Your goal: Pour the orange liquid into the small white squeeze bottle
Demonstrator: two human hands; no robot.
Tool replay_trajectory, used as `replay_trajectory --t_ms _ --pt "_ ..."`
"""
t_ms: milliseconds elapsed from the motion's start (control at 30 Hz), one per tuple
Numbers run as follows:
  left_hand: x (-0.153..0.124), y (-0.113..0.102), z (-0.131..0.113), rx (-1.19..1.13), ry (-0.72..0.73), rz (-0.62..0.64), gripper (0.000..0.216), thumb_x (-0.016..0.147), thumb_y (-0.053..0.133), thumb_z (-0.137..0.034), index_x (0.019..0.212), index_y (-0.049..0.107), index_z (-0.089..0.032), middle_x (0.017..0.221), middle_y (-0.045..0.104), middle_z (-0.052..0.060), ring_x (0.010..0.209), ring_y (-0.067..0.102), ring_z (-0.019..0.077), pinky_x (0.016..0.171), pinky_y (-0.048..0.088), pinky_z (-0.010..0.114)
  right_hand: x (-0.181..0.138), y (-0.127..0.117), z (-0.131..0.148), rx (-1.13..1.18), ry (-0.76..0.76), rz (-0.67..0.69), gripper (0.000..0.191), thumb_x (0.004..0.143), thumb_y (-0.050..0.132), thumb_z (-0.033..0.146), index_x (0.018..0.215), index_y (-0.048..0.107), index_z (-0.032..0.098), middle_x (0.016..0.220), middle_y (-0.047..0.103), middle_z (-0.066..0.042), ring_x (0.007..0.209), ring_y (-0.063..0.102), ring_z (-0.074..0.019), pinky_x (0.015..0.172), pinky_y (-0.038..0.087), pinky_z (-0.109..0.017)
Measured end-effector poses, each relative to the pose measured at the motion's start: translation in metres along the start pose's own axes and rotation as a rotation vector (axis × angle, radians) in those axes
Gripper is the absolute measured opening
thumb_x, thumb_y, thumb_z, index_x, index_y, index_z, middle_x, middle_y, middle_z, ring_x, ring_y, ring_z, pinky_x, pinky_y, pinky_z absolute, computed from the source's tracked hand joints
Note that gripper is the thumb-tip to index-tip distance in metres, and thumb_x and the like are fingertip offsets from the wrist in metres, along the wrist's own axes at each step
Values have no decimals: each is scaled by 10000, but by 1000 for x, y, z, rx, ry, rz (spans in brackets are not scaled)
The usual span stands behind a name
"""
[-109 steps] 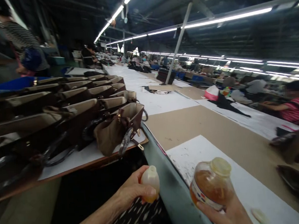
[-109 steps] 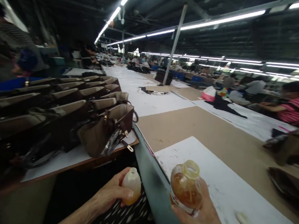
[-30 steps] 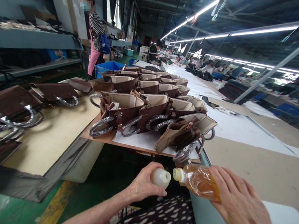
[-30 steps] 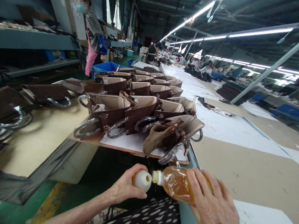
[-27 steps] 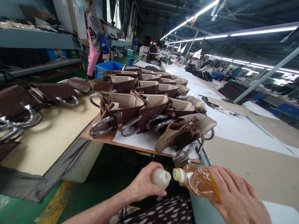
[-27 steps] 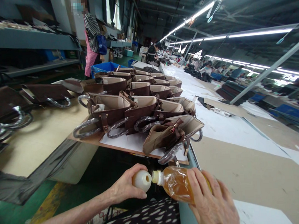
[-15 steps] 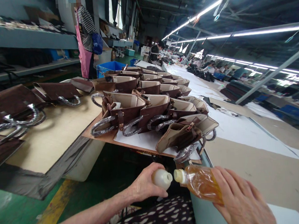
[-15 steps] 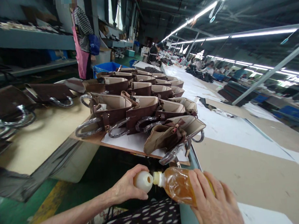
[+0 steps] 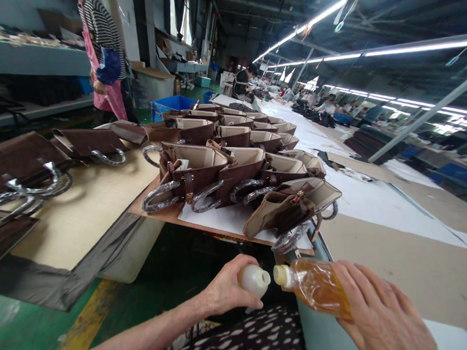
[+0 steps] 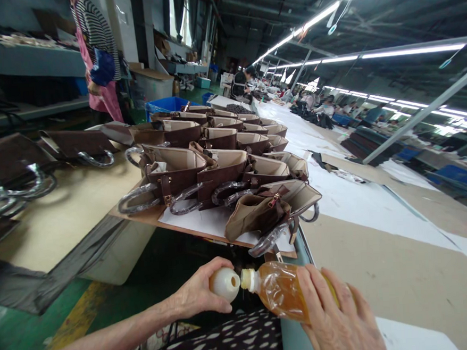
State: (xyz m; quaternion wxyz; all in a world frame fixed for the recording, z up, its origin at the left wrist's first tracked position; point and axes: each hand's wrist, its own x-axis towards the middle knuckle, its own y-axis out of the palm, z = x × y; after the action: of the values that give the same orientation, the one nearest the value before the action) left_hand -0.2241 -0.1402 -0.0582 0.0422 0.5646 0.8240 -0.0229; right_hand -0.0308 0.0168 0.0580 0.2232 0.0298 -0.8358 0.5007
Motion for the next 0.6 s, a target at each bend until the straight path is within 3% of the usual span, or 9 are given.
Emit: replay_trajectory --t_ms 167,600 --pt "1 0 -2 12 9 -2 626 482 810 -201 1044 535 -216 1054 515 4 957 478 202 816 389 285 -2 2 -5 -34 -50 23 285 844 391 265 1096 492 179 1077 618 -97 1003 529 -298 808 428 -438" --pt "1 0 -3 1 12 4 624 482 802 -169 1047 538 -199 1017 527 2 940 483 192 859 378 294 -6 3 -4 33 77 64 310 833 387 269 1097 513 167 1112 601 -99 1082 478 -303 903 377 -473"
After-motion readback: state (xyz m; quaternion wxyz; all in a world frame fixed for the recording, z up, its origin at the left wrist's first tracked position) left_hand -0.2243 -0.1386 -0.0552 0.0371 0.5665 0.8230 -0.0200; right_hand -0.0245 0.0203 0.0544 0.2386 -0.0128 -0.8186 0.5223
